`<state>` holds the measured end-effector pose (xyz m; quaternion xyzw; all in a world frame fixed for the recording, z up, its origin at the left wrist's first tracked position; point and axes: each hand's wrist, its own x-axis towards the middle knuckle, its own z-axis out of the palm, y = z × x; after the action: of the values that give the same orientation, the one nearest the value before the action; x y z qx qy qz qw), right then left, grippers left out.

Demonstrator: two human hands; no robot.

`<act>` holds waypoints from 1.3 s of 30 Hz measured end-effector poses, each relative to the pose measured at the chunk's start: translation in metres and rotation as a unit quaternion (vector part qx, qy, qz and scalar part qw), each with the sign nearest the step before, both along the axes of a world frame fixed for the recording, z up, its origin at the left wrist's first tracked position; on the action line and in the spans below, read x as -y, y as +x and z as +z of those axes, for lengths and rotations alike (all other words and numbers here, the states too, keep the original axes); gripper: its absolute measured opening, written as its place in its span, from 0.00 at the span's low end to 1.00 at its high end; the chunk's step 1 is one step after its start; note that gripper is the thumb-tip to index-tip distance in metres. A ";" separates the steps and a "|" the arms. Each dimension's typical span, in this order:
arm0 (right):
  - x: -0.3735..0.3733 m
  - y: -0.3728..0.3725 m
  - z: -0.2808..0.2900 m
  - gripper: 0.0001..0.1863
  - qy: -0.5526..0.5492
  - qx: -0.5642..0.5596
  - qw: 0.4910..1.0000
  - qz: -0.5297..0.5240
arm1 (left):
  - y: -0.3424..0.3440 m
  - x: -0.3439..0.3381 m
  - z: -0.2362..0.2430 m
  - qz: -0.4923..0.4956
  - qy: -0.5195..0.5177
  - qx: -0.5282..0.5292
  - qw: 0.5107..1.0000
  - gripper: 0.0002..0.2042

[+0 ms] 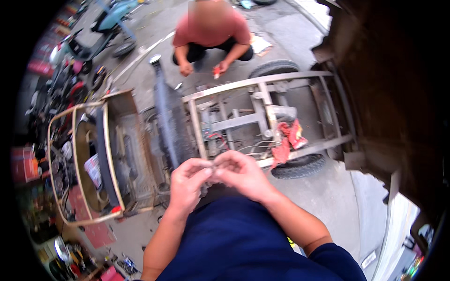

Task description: The person works on the exposed wiring of a vehicle chassis in a workshop. They use a multimeter to test electrical connections and manipulate various wires within the frame. Another person is present in the background, also working on the vehicle.

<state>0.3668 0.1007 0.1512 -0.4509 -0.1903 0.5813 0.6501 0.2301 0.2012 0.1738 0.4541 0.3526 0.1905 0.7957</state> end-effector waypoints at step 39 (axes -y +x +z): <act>0.081 0.085 -0.364 0.06 -0.374 -0.079 0.921 -0.070 | 0.095 0.055 -0.455 -0.242 -0.044 -0.331 0.911 0.11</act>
<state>0.4516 0.0197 -0.2131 -0.6264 0.1250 0.5964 0.4861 0.3253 0.1465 -0.2809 0.5272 0.4836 -0.1846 0.6739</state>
